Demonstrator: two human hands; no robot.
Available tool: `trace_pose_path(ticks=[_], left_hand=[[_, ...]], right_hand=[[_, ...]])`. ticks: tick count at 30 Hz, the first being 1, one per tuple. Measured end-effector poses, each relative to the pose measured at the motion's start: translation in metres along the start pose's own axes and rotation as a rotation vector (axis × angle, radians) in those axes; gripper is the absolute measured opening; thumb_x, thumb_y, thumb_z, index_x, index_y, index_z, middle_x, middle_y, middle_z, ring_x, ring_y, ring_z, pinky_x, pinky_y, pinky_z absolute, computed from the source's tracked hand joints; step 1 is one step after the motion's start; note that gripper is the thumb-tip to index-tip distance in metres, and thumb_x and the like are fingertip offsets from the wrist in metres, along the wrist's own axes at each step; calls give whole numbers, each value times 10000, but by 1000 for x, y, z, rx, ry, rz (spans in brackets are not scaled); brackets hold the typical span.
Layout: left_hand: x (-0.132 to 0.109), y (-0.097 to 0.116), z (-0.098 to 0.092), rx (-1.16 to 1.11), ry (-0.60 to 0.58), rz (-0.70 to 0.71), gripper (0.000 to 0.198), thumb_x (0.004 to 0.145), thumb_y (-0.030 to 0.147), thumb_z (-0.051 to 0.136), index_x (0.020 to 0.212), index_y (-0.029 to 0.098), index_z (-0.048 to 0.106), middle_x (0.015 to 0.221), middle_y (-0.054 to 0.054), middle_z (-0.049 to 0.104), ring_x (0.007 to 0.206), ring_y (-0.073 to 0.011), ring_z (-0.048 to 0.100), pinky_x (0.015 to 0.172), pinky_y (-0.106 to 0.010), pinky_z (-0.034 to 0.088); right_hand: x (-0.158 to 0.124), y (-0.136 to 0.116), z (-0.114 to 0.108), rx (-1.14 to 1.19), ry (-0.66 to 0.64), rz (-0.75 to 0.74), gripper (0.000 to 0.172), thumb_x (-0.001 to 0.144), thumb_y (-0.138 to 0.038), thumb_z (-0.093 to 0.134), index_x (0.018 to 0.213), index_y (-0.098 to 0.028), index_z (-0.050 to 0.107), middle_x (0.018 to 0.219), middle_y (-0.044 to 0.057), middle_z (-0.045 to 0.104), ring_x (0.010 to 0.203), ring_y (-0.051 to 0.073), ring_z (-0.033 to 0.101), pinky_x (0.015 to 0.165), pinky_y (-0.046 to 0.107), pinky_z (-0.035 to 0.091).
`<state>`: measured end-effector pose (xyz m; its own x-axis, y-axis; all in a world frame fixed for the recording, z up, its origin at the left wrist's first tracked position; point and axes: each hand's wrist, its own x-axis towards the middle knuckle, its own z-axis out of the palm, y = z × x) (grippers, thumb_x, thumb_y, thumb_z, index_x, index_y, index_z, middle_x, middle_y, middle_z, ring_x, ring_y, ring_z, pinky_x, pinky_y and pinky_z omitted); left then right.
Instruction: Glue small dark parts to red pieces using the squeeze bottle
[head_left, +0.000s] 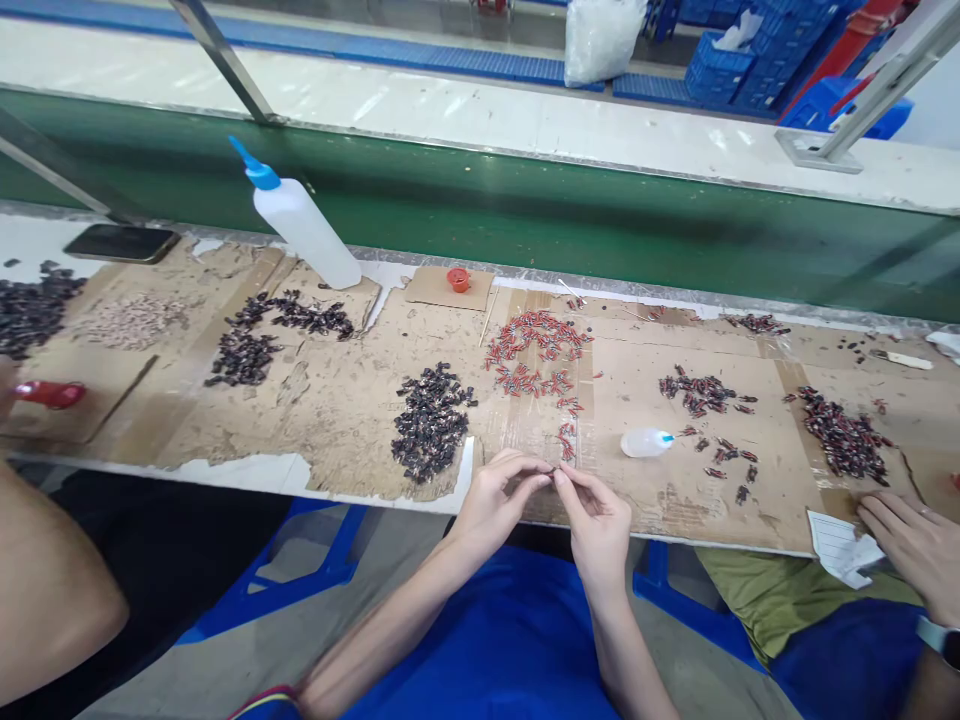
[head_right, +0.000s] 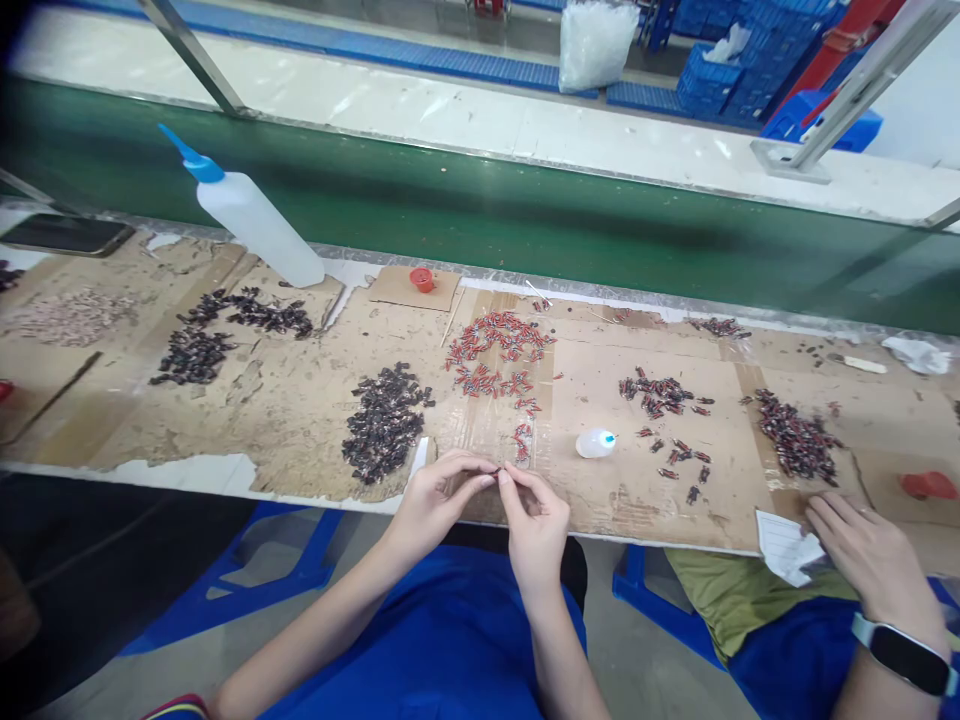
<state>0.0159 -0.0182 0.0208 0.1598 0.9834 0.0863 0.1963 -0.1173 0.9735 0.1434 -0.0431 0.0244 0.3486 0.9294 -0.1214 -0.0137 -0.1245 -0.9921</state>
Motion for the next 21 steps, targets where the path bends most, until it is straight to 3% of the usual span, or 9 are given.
trace_pose_path(ticks=[8,14,18,21], left_hand=[[-3,9,2,-76,45,-95,111,799,206,637,858,182,729,854,-52,729,834,-177,676,802,-294,560],[-3,8,4,-49,31,-127,98,793,197,623,836,181,709,841,-49,715,822,-179,675,788,-297,555],[-1,4,8,-34,-55,-99,92,799,189,615,852,177,689,860,-59,719,834,-187,691,786,-300,560],[3,4,9,-52,-189,-41,211,834,195,593,1040,188,638,986,-73,733,925,-197,700,879,-328,542]], right_hand=[[-2,-1,0,-20,-6,-113,127,755,-297,705,821,-207,766,820,66,747,770,211,708,730,351,588],[1,3,-10,-114,-114,-157,127,789,-288,683,860,-214,758,868,70,742,803,210,703,750,352,582],[3,5,-22,-210,-130,-222,126,796,-282,681,879,-215,750,872,66,738,816,204,699,765,345,576],[6,10,-36,-204,-33,-167,176,763,-340,710,850,-190,741,862,77,743,791,212,703,748,355,582]])
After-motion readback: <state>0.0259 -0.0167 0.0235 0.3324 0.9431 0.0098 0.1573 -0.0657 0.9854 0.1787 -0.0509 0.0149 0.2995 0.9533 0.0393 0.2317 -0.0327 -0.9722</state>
